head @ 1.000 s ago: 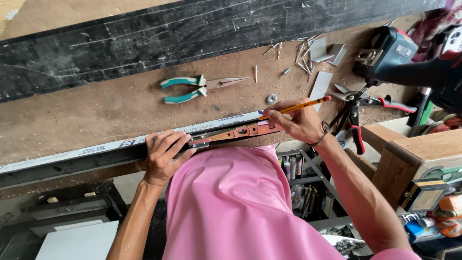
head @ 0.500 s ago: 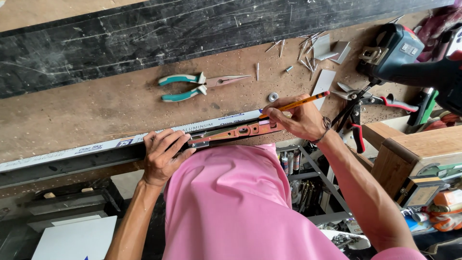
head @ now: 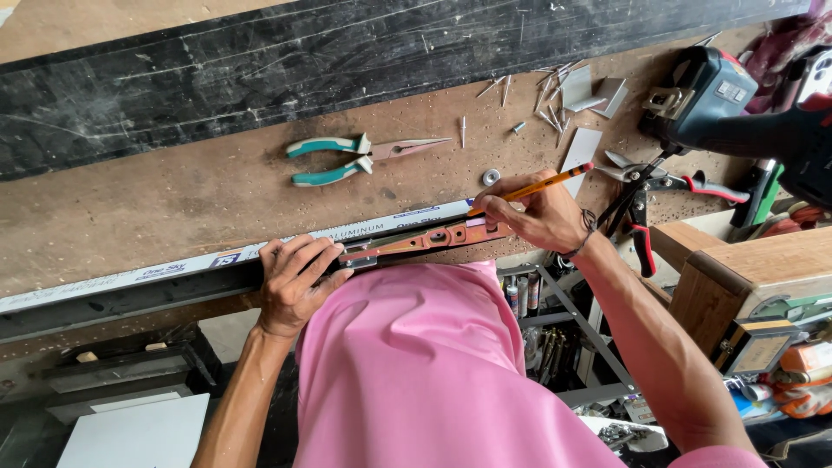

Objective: The person places a metal bracket onto a long metal profile and uses a pencil to mark several points along the bracket's edge. They then remove the bracket and continue to mark additional points directly on the metal profile.

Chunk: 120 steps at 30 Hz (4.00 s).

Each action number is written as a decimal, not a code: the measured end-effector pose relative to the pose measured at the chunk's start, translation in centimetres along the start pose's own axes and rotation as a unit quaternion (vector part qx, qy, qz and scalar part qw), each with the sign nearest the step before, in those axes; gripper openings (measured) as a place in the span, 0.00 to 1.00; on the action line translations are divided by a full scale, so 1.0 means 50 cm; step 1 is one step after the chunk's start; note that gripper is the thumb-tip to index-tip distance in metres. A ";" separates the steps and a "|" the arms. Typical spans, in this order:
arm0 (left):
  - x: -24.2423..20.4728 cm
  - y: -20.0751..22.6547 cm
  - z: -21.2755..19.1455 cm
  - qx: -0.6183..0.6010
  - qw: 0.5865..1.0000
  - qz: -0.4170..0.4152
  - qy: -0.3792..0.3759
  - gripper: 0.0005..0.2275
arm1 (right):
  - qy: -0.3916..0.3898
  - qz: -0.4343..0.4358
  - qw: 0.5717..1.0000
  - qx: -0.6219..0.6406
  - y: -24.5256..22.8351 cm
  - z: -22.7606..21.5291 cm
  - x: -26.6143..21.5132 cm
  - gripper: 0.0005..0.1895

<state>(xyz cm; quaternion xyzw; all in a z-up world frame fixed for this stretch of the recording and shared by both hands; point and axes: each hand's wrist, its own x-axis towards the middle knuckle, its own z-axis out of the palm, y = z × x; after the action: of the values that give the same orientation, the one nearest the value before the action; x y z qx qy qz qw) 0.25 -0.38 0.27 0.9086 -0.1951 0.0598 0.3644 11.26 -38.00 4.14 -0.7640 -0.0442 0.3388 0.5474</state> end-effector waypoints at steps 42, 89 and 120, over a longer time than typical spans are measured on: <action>0.008 0.004 -0.007 0.003 1.000 0.000 -0.011 0.15 | 0.018 0.050 0.999 0.008 -0.001 0.010 -0.005 0.12; -0.020 -0.014 0.006 -0.013 1.000 0.006 0.014 0.15 | 0.125 -0.213 0.958 -0.145 -0.069 0.261 -0.006 0.04; -0.033 -0.022 0.031 -0.056 0.998 -0.034 0.022 0.13 | 0.097 -0.242 0.940 -0.219 -0.191 0.390 -0.030 0.08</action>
<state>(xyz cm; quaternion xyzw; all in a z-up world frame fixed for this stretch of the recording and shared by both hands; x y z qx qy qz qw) -0.89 -0.19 -1.97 0.8915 -0.1591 0.0564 0.4204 1.97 -19.14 9.78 -0.8603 -0.2477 0.1018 0.4338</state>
